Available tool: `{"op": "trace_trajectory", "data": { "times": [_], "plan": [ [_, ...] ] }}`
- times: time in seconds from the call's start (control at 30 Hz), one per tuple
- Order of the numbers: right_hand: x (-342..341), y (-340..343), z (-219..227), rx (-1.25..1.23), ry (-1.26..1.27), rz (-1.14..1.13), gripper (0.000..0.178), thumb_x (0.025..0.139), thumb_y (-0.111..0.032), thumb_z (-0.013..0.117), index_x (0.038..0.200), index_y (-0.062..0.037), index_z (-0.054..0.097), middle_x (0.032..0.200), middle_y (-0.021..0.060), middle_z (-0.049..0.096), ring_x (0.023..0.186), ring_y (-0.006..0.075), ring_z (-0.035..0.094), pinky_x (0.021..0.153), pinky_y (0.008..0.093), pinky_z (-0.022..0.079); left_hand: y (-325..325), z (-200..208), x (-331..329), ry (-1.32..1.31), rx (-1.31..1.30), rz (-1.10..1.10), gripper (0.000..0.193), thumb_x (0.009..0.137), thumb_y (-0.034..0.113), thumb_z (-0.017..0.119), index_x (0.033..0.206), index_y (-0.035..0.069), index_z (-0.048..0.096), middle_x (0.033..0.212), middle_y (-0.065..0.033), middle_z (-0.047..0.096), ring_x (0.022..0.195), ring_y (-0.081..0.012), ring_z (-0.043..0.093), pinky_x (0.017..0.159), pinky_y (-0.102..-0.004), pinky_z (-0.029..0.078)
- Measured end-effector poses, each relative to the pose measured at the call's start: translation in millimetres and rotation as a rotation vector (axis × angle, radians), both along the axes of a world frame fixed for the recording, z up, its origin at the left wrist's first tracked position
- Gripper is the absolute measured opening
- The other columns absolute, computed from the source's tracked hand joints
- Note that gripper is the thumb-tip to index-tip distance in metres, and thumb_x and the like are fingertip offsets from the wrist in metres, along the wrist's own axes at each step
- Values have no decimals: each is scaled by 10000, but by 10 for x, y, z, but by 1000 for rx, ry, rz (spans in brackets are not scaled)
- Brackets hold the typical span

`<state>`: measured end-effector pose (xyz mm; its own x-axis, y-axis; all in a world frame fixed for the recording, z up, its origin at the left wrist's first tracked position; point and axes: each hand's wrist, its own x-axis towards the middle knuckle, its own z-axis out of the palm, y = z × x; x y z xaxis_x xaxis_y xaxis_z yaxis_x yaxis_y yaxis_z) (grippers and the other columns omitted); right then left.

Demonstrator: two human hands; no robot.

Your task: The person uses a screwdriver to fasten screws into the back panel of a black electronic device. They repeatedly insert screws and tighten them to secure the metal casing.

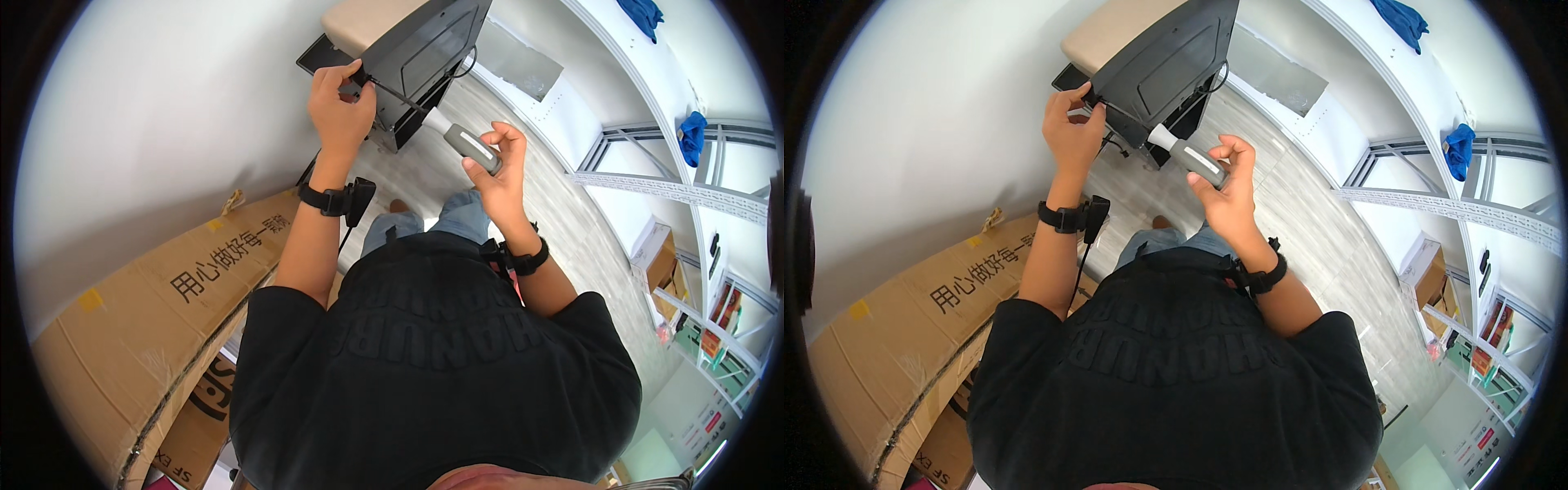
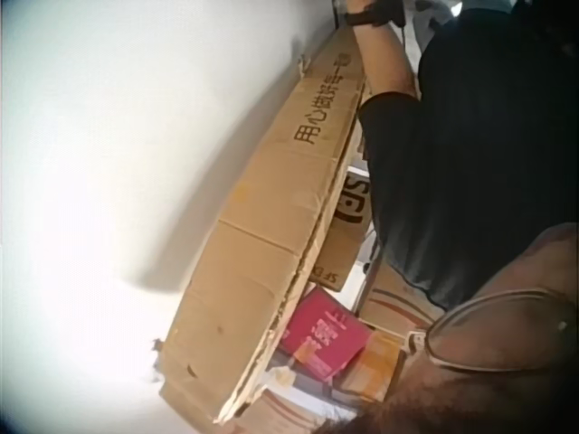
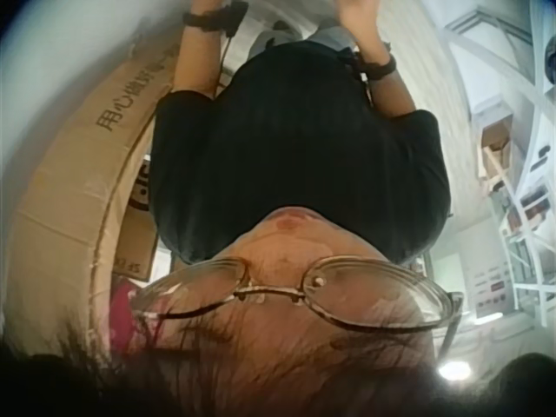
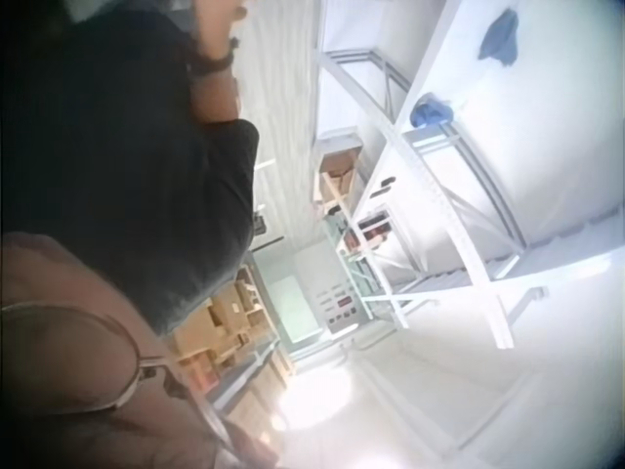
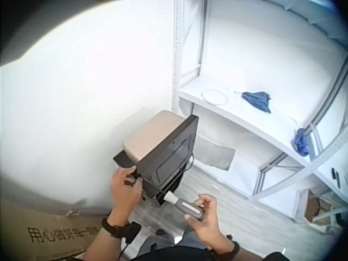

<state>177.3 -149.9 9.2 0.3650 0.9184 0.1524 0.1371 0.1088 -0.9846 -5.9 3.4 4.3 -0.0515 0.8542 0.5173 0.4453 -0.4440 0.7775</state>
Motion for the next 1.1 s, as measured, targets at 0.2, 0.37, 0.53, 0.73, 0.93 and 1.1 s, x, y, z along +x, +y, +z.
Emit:
{"op": "trace_trajectory", "data": {
  "times": [0.2, 0.37, 0.53, 0.73, 0.93, 1.1],
  "plan": [
    [-16, -23, 175, -275, 159, -2, 332, 909, -79, 598, 1210, -41, 463, 974, 60, 465, 641, 77, 483, 617, 274, 486, 0, -9, 18, -2, 21, -9, 296, 669, -21, 709, 950, 67, 684, 872, -42, 599, 724, -142, 595, 514, -236, 486],
    [26, 6, 30, -117, 156, 10, 433, 893, -103, 618, 1263, -66, 397, 1035, 76, 451, 702, 94, 504, 545, 217, 460, 0, 3, 23, 2, 29, -13, 296, 668, -29, 709, 949, 59, 682, 866, -48, 599, 728, -148, 597, 519, -234, 493],
    [35, -6, 87, -90, 210, 0, 506, 872, -69, 631, 1292, -78, 349, 1060, 86, 429, 739, 107, 521, 526, 215, 486, -15, 23, 14, -6, 0, -7, 288, 670, -30, 707, 942, 60, 685, 874, -44, 596, 736, -147, 596, 528, -230, 494],
    [39, 28, 107, -281, 309, -66, 438, 895, -93, 625, 1266, -60, 395, 1058, 89, 427, 683, 114, 527, 506, 233, 505, -26, 0, 32, -67, -35, -6, 290, 676, -25, 708, 951, 64, 684, 875, -36, 588, 747, -139, 586, 539, -228, 491],
    [-91, 45, 66, -6, 200, -87, 457, 886, -54, 618, 1280, -56, 388, 981, 73, 447, 678, 113, 521, 511, 254, 500, -5, -13, 19, -39, -30, -1, 296, 685, -24, 702, 966, 64, 679, 894, -36, 582, 755, -139, 581, 547, -229, 491],
    [5, -9, 128, -178, 178, -48, 402, 917, -99, 590, 1274, -44, 411, 897, 68, 490, 585, 79, 504, 460, 215, 442, -39, -5, 43, -65, -28, -18, 303, 688, -28, 699, 976, 63, 678, 895, -36, 583, 752, -138, 579, 552, -230, 491]
  ]
}}
